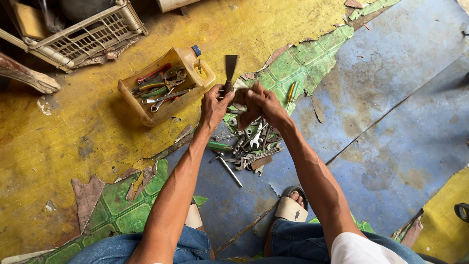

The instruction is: The person sits on the floor and wipes various hand tools with a cloth, then places them into a yellow plastic container. The tools include wrenches, pliers, screwdrivers, and a hammer. The person handles each tool individually, wiping it before depositing it into the container.

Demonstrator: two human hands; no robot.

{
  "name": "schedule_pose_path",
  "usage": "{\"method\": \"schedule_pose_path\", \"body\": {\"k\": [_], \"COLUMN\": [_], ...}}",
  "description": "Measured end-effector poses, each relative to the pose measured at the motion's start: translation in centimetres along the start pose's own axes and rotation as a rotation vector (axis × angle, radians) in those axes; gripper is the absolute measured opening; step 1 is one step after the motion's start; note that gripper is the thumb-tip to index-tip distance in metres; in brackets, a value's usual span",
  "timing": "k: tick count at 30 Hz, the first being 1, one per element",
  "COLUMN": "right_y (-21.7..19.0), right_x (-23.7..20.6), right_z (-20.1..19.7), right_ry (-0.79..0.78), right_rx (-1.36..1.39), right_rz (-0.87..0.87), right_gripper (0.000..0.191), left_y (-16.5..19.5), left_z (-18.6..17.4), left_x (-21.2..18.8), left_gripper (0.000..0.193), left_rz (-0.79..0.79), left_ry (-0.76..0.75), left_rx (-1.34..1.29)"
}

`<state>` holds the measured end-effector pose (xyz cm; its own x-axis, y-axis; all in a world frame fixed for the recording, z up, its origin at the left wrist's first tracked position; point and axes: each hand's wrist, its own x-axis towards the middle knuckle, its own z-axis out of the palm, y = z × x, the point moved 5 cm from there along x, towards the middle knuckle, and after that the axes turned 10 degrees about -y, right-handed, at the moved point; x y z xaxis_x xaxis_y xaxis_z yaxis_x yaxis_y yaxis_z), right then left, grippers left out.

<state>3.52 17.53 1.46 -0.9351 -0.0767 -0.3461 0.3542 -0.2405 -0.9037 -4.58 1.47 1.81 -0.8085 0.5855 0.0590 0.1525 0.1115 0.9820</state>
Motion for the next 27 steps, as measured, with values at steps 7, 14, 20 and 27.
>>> {"method": "schedule_pose_path", "body": {"k": [7,14,20,27], "right_y": [-0.2,0.0,-1.0,-0.3], "right_x": [1.0,1.2,0.8,1.6], "right_z": [0.7,-0.7,-0.9,-0.2], "right_ry": [0.026,0.119,0.161,0.174], "right_rx": [-0.130,-0.071,-0.096,-0.145], "right_rz": [-0.167,-0.188,-0.137,-0.230], "right_gripper": [0.024,0.023,0.025,0.035], "left_y": [1.8,-0.1,0.2,0.0], "left_z": [1.8,2.6,3.8,2.9], "left_x": [-0.6,0.0,-0.7,0.0], "left_gripper": [0.020,0.029,0.029,0.029], "left_rz": [0.076,-0.238,-0.116,-0.153], "left_ry": [-0.096,-0.296,-0.315,-0.538], "left_rx": [-0.091,0.008,-0.057,0.233]}}
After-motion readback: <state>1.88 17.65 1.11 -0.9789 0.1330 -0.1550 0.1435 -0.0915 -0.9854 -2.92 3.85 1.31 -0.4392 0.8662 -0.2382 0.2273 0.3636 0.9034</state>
